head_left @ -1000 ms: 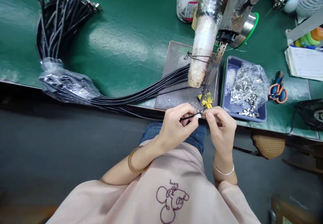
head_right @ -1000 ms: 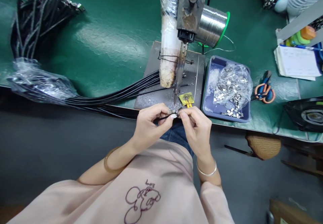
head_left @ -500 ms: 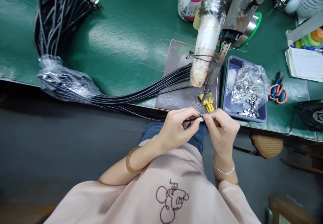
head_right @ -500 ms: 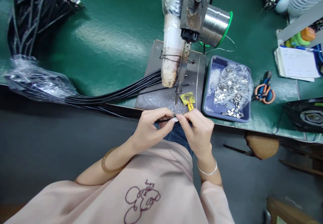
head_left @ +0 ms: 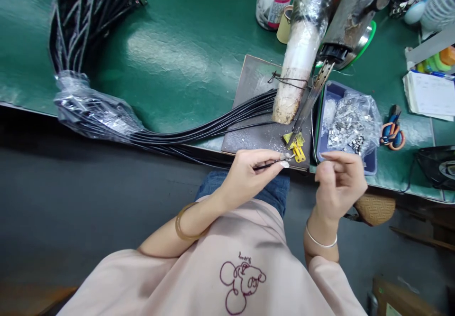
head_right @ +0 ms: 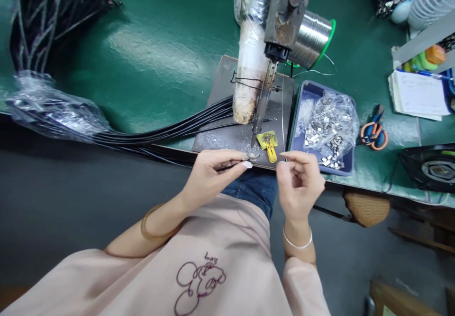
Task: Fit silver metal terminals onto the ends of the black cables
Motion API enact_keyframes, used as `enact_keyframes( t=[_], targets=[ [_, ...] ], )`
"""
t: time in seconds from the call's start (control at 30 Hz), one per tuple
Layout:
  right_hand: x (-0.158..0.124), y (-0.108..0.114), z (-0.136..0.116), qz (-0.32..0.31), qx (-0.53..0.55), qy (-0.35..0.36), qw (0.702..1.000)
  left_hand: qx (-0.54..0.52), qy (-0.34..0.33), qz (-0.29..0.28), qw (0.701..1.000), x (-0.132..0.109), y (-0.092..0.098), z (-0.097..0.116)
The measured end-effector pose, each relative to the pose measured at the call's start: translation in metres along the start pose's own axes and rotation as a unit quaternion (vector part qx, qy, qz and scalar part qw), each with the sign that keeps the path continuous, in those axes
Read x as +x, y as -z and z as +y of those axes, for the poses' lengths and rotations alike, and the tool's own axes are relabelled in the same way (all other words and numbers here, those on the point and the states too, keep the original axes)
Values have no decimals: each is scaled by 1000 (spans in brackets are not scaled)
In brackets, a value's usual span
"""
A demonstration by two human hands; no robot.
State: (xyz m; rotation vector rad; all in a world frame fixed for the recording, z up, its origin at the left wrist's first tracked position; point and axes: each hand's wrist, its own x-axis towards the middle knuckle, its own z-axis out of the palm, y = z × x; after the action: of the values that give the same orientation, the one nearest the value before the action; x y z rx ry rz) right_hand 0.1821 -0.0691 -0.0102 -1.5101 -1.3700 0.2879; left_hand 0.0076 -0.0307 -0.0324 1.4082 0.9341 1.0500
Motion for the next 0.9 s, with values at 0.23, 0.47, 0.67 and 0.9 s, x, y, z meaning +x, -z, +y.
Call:
enact_keyframes(
  t=[0.23,0.47,0.67,0.9],
  targets=[
    [-6,-5,4,0,44,24,999,-130,97,-46,986,17,7,7],
    [-5,-21,12,-39,-77,233,969,-93,94,-25,991,20,5,8],
    [-3,-24,14,-43,-87,247,964,-21,85,12,996,22,2,11],
    [2,-24,9,-49,-65,226,971,0,75,10,997,24,4,18]
  ],
)
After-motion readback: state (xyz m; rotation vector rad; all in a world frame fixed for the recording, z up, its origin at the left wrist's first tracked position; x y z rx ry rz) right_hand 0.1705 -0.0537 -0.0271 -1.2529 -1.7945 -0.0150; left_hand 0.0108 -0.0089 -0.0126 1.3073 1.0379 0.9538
